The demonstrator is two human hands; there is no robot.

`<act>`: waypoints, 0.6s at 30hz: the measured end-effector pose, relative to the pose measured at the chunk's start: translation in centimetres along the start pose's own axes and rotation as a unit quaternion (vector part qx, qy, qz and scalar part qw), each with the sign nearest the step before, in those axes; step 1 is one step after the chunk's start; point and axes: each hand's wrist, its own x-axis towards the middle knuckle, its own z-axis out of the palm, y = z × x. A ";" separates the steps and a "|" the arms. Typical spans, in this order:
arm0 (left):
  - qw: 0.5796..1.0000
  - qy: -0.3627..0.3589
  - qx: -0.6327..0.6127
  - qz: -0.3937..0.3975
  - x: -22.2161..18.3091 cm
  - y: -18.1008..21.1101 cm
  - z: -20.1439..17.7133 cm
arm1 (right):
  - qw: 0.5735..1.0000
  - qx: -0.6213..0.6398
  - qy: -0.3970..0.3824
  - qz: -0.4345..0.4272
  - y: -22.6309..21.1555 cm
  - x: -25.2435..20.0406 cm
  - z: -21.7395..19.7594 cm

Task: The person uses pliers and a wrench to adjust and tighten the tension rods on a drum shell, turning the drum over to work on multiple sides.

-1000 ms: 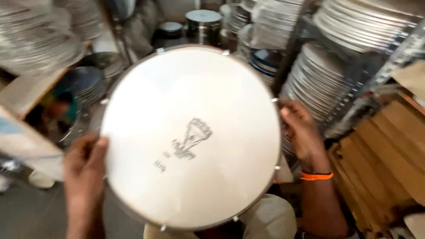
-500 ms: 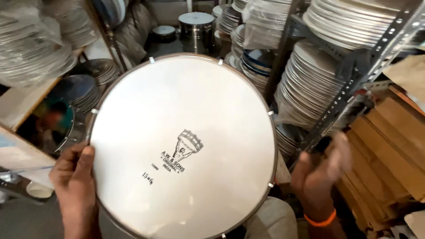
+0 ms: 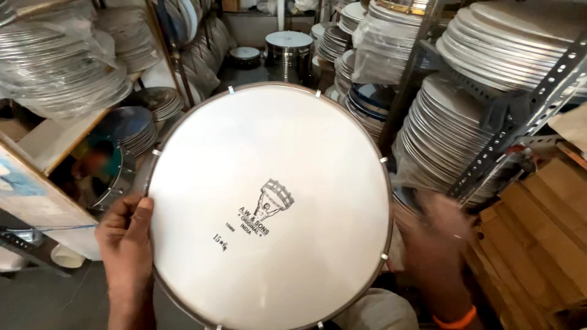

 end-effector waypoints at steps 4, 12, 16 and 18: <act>0.999 -0.010 0.021 0.040 -0.7 0.5 0.3 | 0.998 -0.004 0.060 -0.033 -0.9 1.0 -0.2; 0.998 -0.031 -0.035 0.037 -1.3 0.4 0.6 | 0.865 0.416 -0.125 0.251 -1.3 4.8 -0.1; 0.995 0.022 -0.099 0.014 -2.7 -1.1 0.1 | 0.903 0.330 -0.162 0.223 0.6 10.0 0.9; 0.988 0.092 -0.084 -0.086 -3.3 -3.2 -0.4 | 0.960 0.261 -0.073 0.075 1.0 12.7 1.9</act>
